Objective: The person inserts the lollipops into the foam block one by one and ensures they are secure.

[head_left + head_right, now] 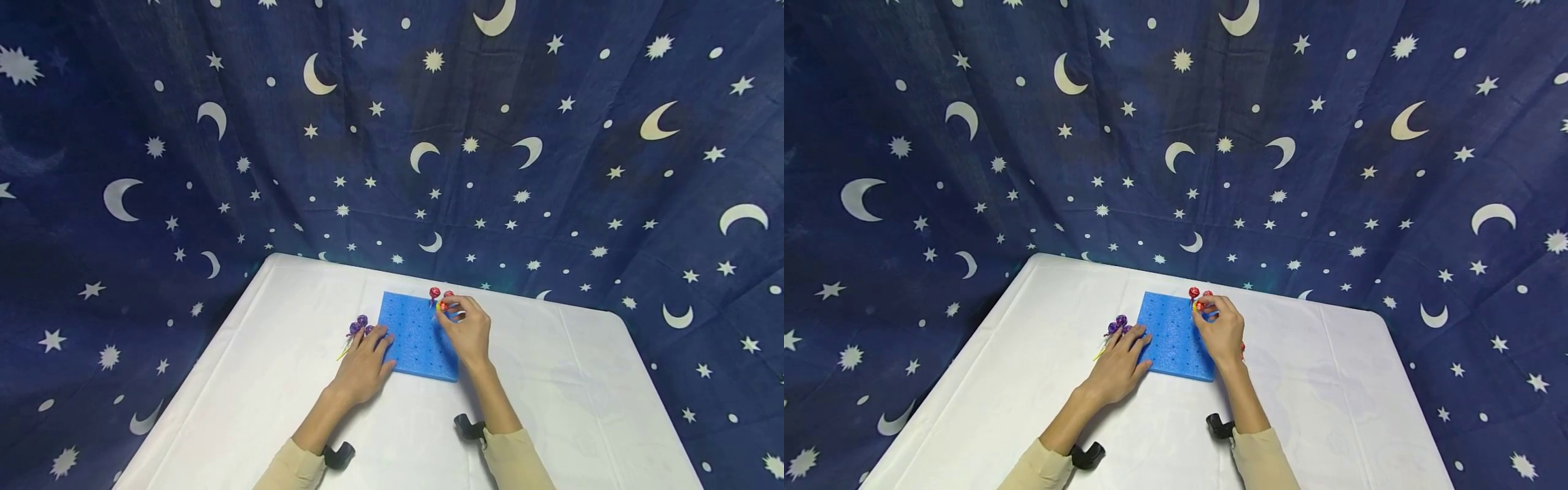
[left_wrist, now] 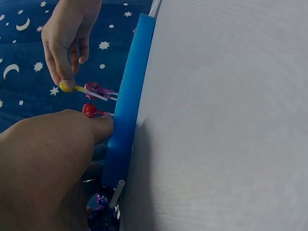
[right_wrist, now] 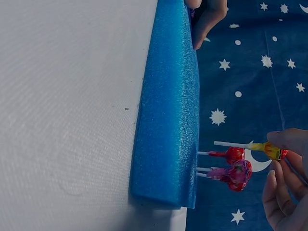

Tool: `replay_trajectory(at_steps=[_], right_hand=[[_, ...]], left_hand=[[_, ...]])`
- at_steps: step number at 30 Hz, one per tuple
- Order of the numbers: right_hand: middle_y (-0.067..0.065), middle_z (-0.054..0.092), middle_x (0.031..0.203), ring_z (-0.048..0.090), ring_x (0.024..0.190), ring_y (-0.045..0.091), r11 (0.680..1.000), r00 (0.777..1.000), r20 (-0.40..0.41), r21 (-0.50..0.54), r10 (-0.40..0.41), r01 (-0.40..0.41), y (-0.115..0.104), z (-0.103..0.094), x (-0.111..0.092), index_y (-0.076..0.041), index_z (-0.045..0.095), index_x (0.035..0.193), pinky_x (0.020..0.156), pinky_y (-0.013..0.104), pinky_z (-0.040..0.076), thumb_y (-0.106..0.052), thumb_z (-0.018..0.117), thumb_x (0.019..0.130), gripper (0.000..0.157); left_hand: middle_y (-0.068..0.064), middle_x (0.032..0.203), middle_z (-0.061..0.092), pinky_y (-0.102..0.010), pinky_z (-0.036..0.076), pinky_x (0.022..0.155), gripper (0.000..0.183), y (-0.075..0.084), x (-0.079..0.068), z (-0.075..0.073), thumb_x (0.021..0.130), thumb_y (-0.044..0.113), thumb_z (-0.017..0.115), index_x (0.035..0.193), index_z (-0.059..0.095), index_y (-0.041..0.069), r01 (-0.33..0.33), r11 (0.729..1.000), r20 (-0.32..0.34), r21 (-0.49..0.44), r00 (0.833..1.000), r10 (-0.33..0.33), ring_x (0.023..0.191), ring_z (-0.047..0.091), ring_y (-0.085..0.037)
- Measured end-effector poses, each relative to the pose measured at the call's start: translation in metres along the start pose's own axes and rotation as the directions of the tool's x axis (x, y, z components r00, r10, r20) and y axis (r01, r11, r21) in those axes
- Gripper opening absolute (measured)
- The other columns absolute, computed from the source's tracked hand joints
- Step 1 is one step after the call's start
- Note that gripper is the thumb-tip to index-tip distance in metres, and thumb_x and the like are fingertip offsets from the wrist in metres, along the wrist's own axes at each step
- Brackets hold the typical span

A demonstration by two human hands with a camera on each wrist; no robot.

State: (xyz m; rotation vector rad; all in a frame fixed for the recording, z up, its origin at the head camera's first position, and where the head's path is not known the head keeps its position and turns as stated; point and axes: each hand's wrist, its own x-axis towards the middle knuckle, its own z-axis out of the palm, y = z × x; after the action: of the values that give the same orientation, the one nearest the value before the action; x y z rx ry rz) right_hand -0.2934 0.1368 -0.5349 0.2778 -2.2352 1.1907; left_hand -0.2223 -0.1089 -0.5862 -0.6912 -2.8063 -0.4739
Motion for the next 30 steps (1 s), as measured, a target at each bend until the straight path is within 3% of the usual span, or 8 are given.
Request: replay_trajectory(at_steps=[10,15,30], right_hand=[[0.006,0.072,0.088,0.067,0.075,0.02,0.994,0.998,-0.007,-0.088,-0.06,0.059,0.004,0.006,0.002,-0.009,0.079,0.1,0.062,0.028,0.053,-0.007,0.093,0.074,0.029],[0.006,0.074,0.088,0.066,0.076,0.021,0.99,0.996,-0.01,-0.107,-0.09,0.089,0.008,0.01,0.003,-0.009,0.079,0.098,0.061,0.032,0.052,-0.006,0.093,0.074,0.028],[0.007,0.076,0.092,0.066,0.079,0.025,0.992,0.999,0.027,-0.12,-0.025,0.028,0.011,0.016,0.004,-0.009,0.08,0.101,0.069,0.04,0.05,-0.008,0.092,0.078,0.026]], left_hand=[[-0.018,0.159,0.045,-0.061,0.024,0.125,0.054,0.0,-0.001,0.0,0.107,0.036,0.056,0.15,0.052,0.003,-0.012,1.0,-0.011,0.007,1.0,0.012,0.152,0.036,-0.033],[-0.019,0.158,0.045,-0.061,0.024,0.125,0.054,0.0,-0.001,-0.001,0.107,0.036,0.056,0.149,0.053,0.002,-0.018,1.0,-0.015,0.008,1.0,0.019,0.152,0.037,-0.034],[-0.018,0.159,0.044,-0.06,0.023,0.125,0.054,0.001,0.0,-0.003,0.107,0.036,0.056,0.15,0.052,0.003,-0.009,1.0,-0.002,0.011,1.0,0.009,0.152,0.036,-0.034]])
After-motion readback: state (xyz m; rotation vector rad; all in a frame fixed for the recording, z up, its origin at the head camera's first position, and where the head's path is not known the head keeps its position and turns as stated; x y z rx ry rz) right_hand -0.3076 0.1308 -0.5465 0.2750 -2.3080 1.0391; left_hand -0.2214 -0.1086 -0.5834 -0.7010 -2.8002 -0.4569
